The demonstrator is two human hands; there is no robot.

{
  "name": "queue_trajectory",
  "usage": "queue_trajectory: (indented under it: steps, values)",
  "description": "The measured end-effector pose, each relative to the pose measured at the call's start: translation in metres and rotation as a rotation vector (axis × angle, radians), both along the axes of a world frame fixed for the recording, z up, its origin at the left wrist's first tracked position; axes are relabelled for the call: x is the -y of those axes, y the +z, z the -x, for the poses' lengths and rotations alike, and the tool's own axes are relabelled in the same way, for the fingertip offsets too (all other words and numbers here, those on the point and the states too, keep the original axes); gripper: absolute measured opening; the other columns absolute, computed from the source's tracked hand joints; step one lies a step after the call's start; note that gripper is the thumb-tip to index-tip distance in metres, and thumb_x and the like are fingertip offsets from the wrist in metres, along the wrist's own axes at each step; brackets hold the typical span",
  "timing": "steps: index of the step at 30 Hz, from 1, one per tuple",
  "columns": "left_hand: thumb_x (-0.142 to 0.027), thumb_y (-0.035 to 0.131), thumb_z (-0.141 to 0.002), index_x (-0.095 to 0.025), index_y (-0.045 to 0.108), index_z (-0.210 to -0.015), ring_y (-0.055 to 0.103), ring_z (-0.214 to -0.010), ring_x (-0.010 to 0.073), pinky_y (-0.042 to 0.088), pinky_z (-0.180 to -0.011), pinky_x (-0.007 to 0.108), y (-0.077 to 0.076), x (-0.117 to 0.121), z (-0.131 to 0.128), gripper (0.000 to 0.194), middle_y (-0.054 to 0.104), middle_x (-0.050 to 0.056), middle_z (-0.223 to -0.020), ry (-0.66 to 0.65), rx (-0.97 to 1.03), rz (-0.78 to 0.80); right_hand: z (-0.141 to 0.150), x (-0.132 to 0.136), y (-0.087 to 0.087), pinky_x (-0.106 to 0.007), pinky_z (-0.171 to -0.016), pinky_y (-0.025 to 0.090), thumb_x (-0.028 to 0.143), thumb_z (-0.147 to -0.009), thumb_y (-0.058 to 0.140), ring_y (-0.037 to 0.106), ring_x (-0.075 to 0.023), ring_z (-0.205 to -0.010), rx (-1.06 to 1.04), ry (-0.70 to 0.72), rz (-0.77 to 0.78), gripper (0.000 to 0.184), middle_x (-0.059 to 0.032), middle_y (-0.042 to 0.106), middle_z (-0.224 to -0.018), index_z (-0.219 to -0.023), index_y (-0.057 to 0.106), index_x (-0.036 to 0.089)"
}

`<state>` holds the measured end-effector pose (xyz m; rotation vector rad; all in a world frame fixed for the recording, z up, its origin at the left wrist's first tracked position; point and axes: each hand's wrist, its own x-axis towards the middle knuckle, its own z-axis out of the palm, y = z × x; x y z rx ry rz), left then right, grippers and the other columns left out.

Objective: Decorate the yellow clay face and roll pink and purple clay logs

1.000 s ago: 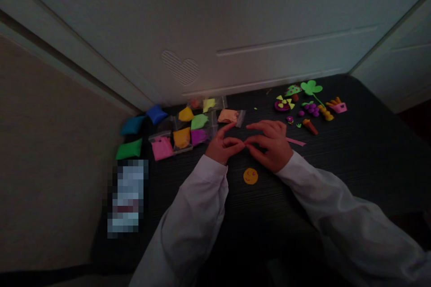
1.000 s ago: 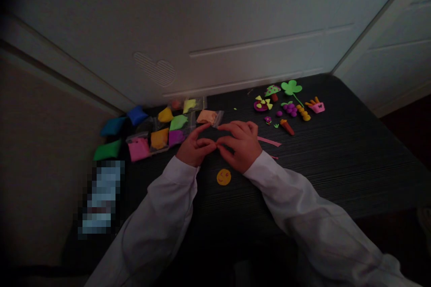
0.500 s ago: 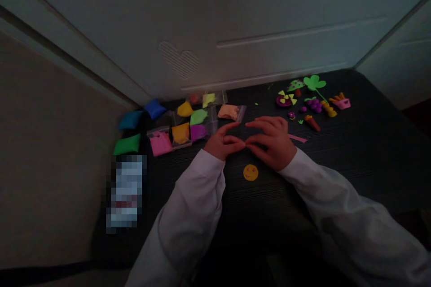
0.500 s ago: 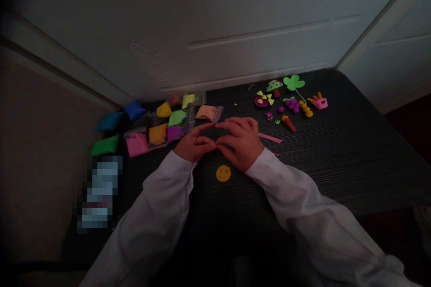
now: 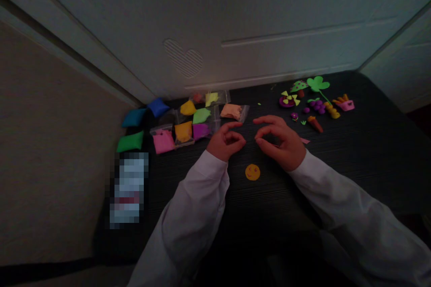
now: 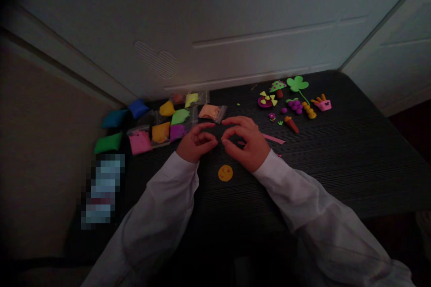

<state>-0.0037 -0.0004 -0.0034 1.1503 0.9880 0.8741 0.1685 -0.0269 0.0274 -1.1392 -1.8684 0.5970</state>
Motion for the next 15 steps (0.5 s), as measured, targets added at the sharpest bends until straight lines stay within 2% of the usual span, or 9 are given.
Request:
queue_trajectory:
  steps: [5,7,13,15]
  values:
    - [-0.016,0.055,-0.065,-0.022,0.047,-0.108,0.050,-0.063,0.0090,0.039,-0.063,0.023,-0.0023,0.0091,-0.0024,0.044,0.062,-0.003,-0.072,-0.044,-0.523,-0.479,-0.0024,-0.0034,-0.0040,-0.039,-0.090,0.036,0.027,-0.073,0.055,0.049,-0.0193,-0.104,-0.351,0.125,0.245,0.007,-0.0035,0.055,-0.107,-0.074,0.059,0.021]
    - [-0.014,0.052,-0.066,-0.022,0.047,-0.110,0.052,-0.072,0.0115,0.039,-0.070,0.025,-0.0041,0.0103,-0.0023,0.045,0.063,-0.002,-0.077,-0.082,-0.641,-0.609,-0.0013,-0.0044,-0.0049,-0.038,-0.087,0.039,0.030,-0.071,0.057,0.050,-0.0193,-0.102,-0.505,0.143,0.345,0.009,-0.0027,0.056,-0.105,-0.072,0.060,0.021]
    - [-0.013,0.051,-0.067,-0.020,0.045,-0.112,0.050,-0.086,0.0149,0.039,-0.078,0.028,-0.0064,0.0084,-0.0005,0.047,0.063,-0.001,-0.083,-0.105,-0.732,-0.694,0.0008,-0.0033,0.0024,-0.034,-0.075,0.045,0.030,-0.062,0.065,0.058,-0.0157,-0.083,-0.896,0.259,0.741,0.012,0.0000,0.064,-0.085,-0.063,0.056,0.021]
    - [-0.014,0.051,-0.067,-0.019,0.046,-0.112,0.050,-0.085,0.0150,0.039,-0.078,0.028,-0.0058,0.0081,-0.0005,0.045,0.063,-0.001,-0.083,-0.113,-0.740,-0.695,0.0000,-0.0027,0.0039,-0.032,-0.073,0.046,0.027,-0.062,0.065,0.059,-0.0131,-0.077,-0.972,0.292,0.805,0.012,0.0020,0.064,-0.080,-0.064,0.055,0.022]
